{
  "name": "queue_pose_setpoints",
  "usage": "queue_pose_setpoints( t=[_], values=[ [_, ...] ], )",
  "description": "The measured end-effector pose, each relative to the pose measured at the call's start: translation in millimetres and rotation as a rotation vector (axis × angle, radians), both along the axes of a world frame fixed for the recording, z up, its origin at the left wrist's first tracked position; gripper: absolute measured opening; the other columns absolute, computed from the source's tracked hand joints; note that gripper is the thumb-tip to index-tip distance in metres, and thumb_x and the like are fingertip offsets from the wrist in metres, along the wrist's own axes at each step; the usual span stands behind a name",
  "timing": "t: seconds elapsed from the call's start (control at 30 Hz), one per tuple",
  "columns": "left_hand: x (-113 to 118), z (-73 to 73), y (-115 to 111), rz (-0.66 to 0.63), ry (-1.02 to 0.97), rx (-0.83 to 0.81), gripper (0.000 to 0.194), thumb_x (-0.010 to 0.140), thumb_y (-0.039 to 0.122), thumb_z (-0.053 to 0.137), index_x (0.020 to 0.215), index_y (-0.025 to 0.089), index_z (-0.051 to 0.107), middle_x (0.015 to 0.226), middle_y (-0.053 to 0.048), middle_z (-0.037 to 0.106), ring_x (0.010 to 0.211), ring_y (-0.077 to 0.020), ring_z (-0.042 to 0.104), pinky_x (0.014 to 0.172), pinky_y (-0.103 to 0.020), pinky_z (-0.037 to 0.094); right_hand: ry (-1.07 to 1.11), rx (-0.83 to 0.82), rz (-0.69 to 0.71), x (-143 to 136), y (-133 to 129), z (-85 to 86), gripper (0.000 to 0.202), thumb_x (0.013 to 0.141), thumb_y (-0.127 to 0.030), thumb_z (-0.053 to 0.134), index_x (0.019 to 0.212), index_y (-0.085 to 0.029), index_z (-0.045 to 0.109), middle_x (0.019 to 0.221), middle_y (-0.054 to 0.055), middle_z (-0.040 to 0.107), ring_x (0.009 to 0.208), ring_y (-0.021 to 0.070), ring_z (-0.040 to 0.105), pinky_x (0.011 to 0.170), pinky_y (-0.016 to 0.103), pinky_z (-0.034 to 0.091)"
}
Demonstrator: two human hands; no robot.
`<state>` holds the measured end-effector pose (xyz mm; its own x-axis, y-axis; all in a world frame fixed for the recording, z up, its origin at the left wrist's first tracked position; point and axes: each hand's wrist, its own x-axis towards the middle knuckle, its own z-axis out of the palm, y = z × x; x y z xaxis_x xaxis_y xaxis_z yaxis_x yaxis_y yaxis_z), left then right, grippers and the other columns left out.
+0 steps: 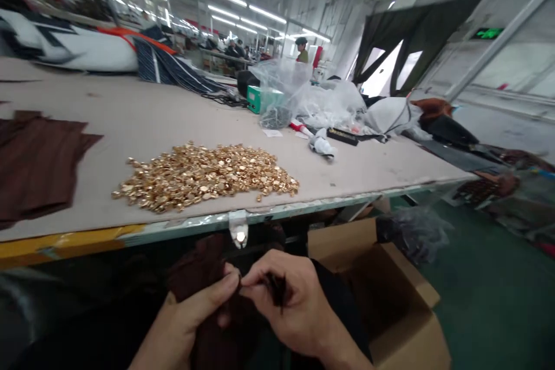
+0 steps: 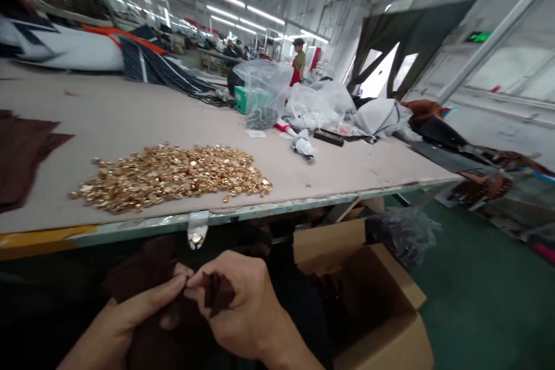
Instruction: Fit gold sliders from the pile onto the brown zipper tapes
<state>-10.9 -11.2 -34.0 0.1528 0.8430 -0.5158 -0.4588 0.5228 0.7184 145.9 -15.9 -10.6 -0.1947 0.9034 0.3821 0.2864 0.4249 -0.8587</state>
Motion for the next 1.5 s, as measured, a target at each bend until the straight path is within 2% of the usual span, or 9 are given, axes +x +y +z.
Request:
queue_pose_setpoints(
  t=[0.1,0.2,0.33,0.43,0.57,0.7,0.8,1.23,1.5],
  values=[
    [3,6.9,-2,-0.068,-0.11,-0.01,0.023,0.066,0.032,0.076,0.057,0.016,0.062,0.048,0.002,0.052,0.049,-0.0118,0.05,0.052,-0.024,0.043,0.004,0.094,0.008,-1,-1,0.7,0.006,0.074,-0.011,0.062,0.077,-0.013,0.067,0.065,0.004,0.063,0.056,0.0133,0.057,0.054,0.023,0.043],
    [6,7.5,-3,-0.016,-0.104,0.007,0.023,0.063,0.031,0.079,0.058,0.017,0.062,0.048,0.003,0.053,0.047,-0.0113,0.049,0.049,-0.023,0.04,0.174,-0.111,-0.121,-6,-1,-0.3,0.003,0.079,-0.019,0.065,0.079,-0.017,0.066,0.066,0.001,0.062,0.056,0.0112,0.055,0.053,0.021,0.043],
    [8,6.1,-4,0.017,-0.081,-0.005,0.022,0.063,0.032,0.079,0.059,0.016,0.064,0.048,0.002,0.055,0.046,-0.0105,0.048,0.047,-0.022,0.038,0.392,-0.402,-0.086,-14,2,-2.7,0.018,0.071,-0.028,0.076,0.077,-0.016,0.065,0.067,0.0,0.06,0.06,0.0115,0.054,0.056,0.021,0.044],
    [8,6.4,-1,0.018,-0.145,-0.074,0.022,0.064,0.032,0.078,0.058,0.015,0.066,0.046,0.002,0.053,0.044,-0.0097,0.047,0.047,-0.022,0.038,0.528,-0.503,-0.047,-15,4,-5.0,0.026,0.072,-0.032,0.076,0.065,-0.015,0.059,0.054,-0.005,0.05,0.046,0.0057,0.043,0.045,0.018,0.036],
    [6,10.7,7,-0.019,-0.184,-0.032,0.021,0.069,0.032,0.072,0.06,0.013,0.068,0.04,0.003,0.049,0.041,-0.008,0.044,0.046,-0.02,0.038,0.716,-0.66,-0.002,-12,10,-7.9,0.028,0.078,-0.04,0.07,0.075,-0.013,0.063,0.059,-0.003,0.054,0.036,-0.0005,0.026,0.035,0.015,0.019],
    [5,15.0,15,-0.022,-0.096,0.071,0.02,0.069,0.028,0.071,0.057,0.013,0.066,0.042,0.003,0.052,0.04,-0.0062,0.041,0.044,-0.018,0.035,0.778,-0.785,0.048,-10,18,-9.0,0.028,0.075,-0.036,0.07,0.065,-0.013,0.057,0.057,-0.002,0.055,0.035,0.0006,0.029,0.035,0.015,0.023],
    [4,15.1,18,-0.019,-0.06,0.075,0.018,0.066,0.026,0.072,0.056,0.013,0.064,0.048,0.002,0.056,0.04,-0.0062,0.04,0.042,-0.019,0.033,0.804,-0.87,0.054,-10,22,-8.4,0.028,0.07,-0.033,0.071,0.061,-0.014,0.052,0.058,-0.002,0.055,0.034,0.0005,0.027,0.033,0.015,0.022],
    [5,20.3,28,-0.1,-0.059,0.111,0.016,0.067,0.024,0.068,0.058,0.012,0.068,0.055,-0.003,0.061,0.044,-0.0073,0.042,0.043,-0.019,0.033,0.778,-0.919,0.106,-11,32,-8.8,0.025,0.07,-0.03,0.067,0.06,-0.015,0.05,0.058,0.0,0.059,0.033,0.0005,0.029,0.031,0.013,0.019],
    [6,18.6,29,-0.067,-0.063,0.087,0.011,0.065,0.022,0.07,0.059,0.013,0.069,0.055,-0.001,0.063,0.043,-0.0067,0.045,0.042,-0.018,0.034,0.806,-0.916,0.126,-14,36,-5.8,0.024,0.07,-0.027,0.068,0.06,-0.014,0.051,0.058,0.001,0.059,0.035,0.0005,0.033,0.031,0.011,0.02]
  ],
)
